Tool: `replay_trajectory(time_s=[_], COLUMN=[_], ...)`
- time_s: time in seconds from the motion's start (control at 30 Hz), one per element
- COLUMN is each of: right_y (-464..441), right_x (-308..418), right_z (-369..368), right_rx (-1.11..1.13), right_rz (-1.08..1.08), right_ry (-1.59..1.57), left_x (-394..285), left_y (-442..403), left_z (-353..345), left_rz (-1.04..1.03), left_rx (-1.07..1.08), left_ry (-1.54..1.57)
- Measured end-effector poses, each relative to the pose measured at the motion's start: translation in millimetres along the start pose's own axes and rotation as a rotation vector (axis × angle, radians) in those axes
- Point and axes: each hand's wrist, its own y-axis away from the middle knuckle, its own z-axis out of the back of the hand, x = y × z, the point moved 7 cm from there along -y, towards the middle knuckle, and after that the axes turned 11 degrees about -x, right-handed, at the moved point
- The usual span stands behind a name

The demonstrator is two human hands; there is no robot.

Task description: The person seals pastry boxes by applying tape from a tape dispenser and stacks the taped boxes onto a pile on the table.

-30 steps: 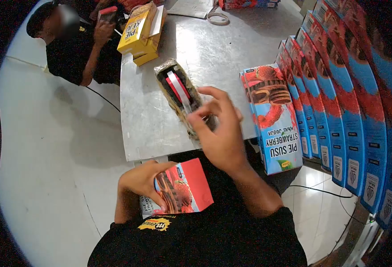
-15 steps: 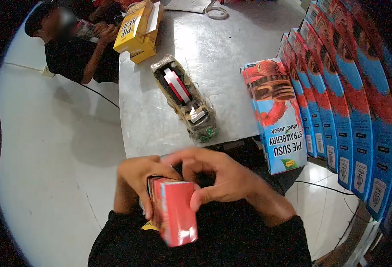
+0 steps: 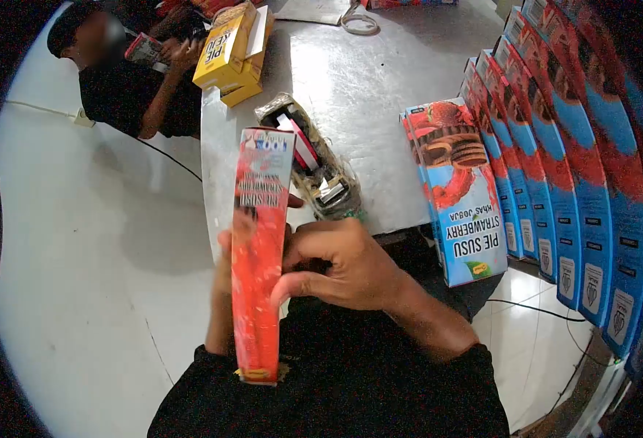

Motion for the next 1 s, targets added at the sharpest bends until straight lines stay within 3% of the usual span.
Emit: replay_trajectory(time_s=[0.03, 0.07, 0.13, 0.17, 0.2, 0.23, 0.27, 0.33, 0.37, 0.43, 0.53, 0.6, 0.67, 0.77, 0.83, 0.9, 0.93, 0.97, 1.0], right_y=[-5, -3, 4, 9, 11, 2, -9, -11, -12, -6, 26, 49, 46, 24, 15, 15, 21, 26, 35], right_x=[8, 7, 0, -4, -15, -17, -20, -43, -48, -28, -24, -50, -15, 38, 30, 45, 62, 75, 86], right_z=[2, 3, 11, 23, 41, 52, 61, 53, 50, 52, 56, 66, 59, 25, 19, 2, -2, -4, -6], right_rx=[-0.009, -0.009, -0.028, -0.189, -0.314, -0.399, -0.484, -0.439, -0.4, -0.478, -0.516, -0.533, -0.536, -0.254, -0.173, -0.049, -0.006, -0.01, 0.015], right_rz=[0.158, 0.16, 0.112, 0.056, -0.184, -0.211, -0.243, -0.195, -0.133, -0.104, -0.079, -0.296, -0.233, 0.067, 0.163, 0.391, 0.546, 0.663, 0.72], right_ry=[0.116, 0.112, 0.276, 0.221, 0.352, 0.46, 0.566, 0.599, 0.634, 0.577, 0.668, 0.532, 0.524, 0.413, 0.472, 0.505, 0.515, 0.403, 0.41], left_x=[26, 43, 40, 37, 33, 26, 22, 24, 19, -2, -21, -25, -23, -24, -34, -56, -41, -36, -37], left_y=[8, 24, 42, 46, 44, 41, 42, 29, 20, 6, 2, -6, -15, -14, -2, 30, 35, 47, 51], left_z=[2, 0, -38, -27, -3, 21, 31, 62, 55, 53, 30, 22, 22, 4, -19, -45, -51, -59, -67], left_rz=[0.109, 0.214, 0.285, 0.276, 0.096, -0.077, -0.078, 0.031, 0.026, -0.061, -0.198, -0.246, -0.225, -0.242, -0.26, -0.202, -0.091, 0.049, 0.051], left_rx=[-0.117, -0.228, 0.641, 0.648, 0.499, 0.332, 0.329, 0.04, 0.048, -0.257, -0.285, -0.249, -0.28, -0.253, -0.256, -0.14, -0.009, 0.049, 0.063], left_ry=[-0.018, 0.139, 0.771, 0.77, 0.34, -0.083, -0.077, -0.272, -0.277, -0.136, 0.095, 0.176, 0.185, 0.201, 0.142, -0.069, 0.112, 0.086, 0.091])
